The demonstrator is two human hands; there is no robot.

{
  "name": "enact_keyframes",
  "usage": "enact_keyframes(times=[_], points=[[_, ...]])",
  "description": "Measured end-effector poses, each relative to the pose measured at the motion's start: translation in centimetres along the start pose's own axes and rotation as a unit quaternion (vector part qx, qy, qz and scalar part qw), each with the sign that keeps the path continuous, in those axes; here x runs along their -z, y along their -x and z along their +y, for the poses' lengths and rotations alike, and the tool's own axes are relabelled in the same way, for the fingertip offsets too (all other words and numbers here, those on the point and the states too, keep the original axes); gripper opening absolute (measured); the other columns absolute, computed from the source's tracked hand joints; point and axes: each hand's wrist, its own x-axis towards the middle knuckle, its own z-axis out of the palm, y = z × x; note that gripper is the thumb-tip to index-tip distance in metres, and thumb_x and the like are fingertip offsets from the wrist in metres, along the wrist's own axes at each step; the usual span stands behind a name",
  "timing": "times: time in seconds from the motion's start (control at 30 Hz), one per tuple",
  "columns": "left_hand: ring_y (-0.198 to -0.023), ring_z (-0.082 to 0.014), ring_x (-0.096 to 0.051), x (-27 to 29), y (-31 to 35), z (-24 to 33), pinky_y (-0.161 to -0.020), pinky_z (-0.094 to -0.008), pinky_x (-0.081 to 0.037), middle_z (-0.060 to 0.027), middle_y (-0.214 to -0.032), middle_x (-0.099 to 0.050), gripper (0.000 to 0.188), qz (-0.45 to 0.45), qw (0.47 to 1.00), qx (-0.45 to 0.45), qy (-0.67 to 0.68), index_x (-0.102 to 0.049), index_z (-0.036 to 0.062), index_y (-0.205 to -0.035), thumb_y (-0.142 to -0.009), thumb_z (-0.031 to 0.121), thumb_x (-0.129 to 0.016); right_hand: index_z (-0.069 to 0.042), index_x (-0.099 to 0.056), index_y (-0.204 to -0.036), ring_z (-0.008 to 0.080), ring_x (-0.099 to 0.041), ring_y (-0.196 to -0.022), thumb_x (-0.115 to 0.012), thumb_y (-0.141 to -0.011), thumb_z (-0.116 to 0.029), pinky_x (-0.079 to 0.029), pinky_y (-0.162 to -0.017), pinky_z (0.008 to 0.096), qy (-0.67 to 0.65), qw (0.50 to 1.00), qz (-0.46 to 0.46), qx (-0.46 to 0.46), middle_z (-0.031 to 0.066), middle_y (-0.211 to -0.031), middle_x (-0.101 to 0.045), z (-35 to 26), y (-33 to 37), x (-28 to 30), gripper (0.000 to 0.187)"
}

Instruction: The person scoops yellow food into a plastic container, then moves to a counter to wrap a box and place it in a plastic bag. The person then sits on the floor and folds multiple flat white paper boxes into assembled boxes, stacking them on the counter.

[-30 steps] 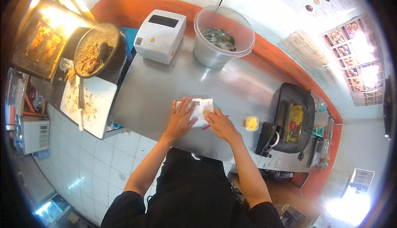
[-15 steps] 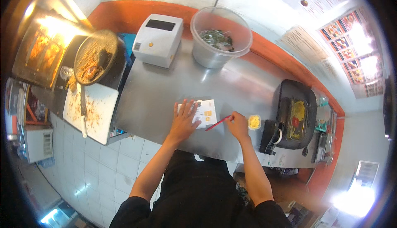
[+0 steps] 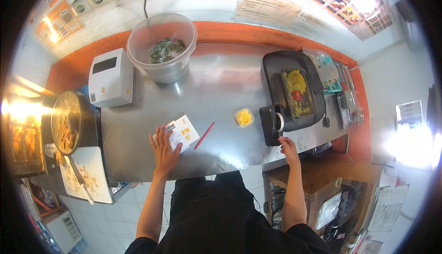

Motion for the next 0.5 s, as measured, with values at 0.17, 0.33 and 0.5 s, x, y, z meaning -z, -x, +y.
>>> enact_keyframes(times=[0.17, 0.33, 0.5], points=[[-0.166, -0.0434, -0.025, -0.1, -0.1, 0.0, -0.135, -0.0661, -0.007, -0.0221, -0.171, -0.038, 0.064, 0.0, 1.0, -0.003, -0.012, -0.052, 0.0084, -0.15, -0.097, 0.033, -0.078, -0.004, -0.075, -0.111, 0.0108, -0.057, -0.085, -0.07, -0.11, -0.028, -0.049, -0.079, 0.0304, -0.041, 0.996, 0.013, 0.08, -0.0016, -0.1, -0.066, 2.9, 2.7, 2.0, 0.024], [-0.161, -0.043, -0.034, -0.3, -0.3, 0.2, -0.133, -0.0647, -0.015, -0.0206, -0.164, -0.047, 0.066, 0.027, 0.999, -0.013, -0.015, -0.055, 0.009, -0.148, -0.094, 0.037, -0.082, -0.002, -0.075, -0.109, 0.0135, -0.062, -0.087, -0.072, -0.108, -0.017, -0.051, -0.079, 0.0322, 0.207, 0.931, 0.161, 0.255, 0.0033, -0.095, -0.067, 7.1, 1.3, 1.2, 0.015], [-0.157, -0.0408, -0.04, 0.1, 0.2, -1.9, -0.132, -0.0627, -0.02, -0.017, -0.16, -0.052, 0.069, 0.036, 0.999, -0.026, 0.015, -0.057, 0.0106, -0.148, -0.091, 0.038, -0.085, 0.005, -0.071, -0.1, 0.0313, -0.067, -0.088, -0.076, -0.102, -0.014, -0.054, -0.08, 0.0428, 0.337, 0.879, 0.179, 0.286, 0.018, -0.096, -0.069, 6.0, 0.6, 1.0, 0.02]])
